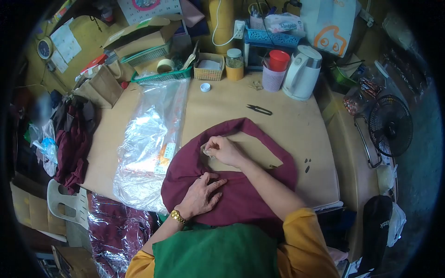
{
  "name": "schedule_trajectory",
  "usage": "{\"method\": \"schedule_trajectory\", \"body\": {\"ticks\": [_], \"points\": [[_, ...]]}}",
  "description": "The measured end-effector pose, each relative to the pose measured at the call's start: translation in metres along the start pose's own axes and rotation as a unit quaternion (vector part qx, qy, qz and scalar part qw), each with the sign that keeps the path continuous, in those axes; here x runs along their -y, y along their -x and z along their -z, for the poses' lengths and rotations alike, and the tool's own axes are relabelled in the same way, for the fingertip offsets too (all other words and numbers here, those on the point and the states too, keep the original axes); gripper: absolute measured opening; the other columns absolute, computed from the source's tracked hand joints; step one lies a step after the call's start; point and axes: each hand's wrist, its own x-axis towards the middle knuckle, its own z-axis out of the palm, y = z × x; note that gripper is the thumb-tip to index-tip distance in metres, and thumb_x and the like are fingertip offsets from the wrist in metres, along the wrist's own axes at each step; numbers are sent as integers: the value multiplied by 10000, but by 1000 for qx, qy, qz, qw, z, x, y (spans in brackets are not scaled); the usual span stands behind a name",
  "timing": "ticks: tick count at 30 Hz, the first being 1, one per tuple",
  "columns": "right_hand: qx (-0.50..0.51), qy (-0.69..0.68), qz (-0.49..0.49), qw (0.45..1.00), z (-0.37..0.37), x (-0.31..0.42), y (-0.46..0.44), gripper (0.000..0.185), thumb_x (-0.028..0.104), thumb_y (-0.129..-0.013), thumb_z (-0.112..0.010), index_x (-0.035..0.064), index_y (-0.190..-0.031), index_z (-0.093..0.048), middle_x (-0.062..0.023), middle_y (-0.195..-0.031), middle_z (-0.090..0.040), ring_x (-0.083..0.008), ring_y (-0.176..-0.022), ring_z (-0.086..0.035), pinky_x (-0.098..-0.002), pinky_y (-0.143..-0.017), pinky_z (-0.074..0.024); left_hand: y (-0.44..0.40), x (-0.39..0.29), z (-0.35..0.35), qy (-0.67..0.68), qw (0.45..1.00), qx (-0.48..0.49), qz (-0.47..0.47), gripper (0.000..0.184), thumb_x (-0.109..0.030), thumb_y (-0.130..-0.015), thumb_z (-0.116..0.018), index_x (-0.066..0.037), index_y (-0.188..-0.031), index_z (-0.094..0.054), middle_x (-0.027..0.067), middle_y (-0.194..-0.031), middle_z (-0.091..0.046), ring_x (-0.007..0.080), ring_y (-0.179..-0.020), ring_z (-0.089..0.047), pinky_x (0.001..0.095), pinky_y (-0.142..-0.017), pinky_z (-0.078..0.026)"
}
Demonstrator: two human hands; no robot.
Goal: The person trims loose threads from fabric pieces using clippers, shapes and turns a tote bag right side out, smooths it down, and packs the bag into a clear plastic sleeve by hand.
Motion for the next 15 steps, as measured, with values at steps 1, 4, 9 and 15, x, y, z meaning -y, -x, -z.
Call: {"method": "schedule_trajectory", "body": {"ticks": [1,4,9,15], "points": [[-19,-70,21,997,-4,0,-9,86,104,-881,-660,23,-867,-633,-23,-770,-617,-97,-737,-571,-285,-676,-480,-4,-3,5,-5,1000,-2,-1,379,-152,-831,-673,-82,-1202,-643,165,-1141,-539,326,-1033,-548,411,-907,-472],[-37,-87,58,994,-16,6,-9,31,42,-886,-649,28,-874,-625,-54,-1048,-610,-76,-772,-574,-249,-708,-485,-23,-13,26,-78,971,-216,63,95,-122,-788,-717,-69,-864,-696,159,-985,-539,334,-954,-535,411,-776,-449],[-39,-314,0,949,-26,-13,-14,63,23,-938,-593,43,-996,-609,-94,-1258,-562,-64,-827,-556,-242,-749,-491,-61,32,26,-158,936,-287,129,155,-148,-783,-718,-74,-912,-676,234,-1164,-550,403,-1086,-539,474,-843,-447],[-60,-423,-35,904,-11,-5,-34,38,58,-942,-598,79,-972,-591,-3,-950,-632,-89,-843,-590,-265,-775,-488,-74,55,9,-112,939,-255,203,143,-103,-773,-686,-73,-910,-660,238,-1273,-501,415,-1144,-520,486,-901,-451]]}}
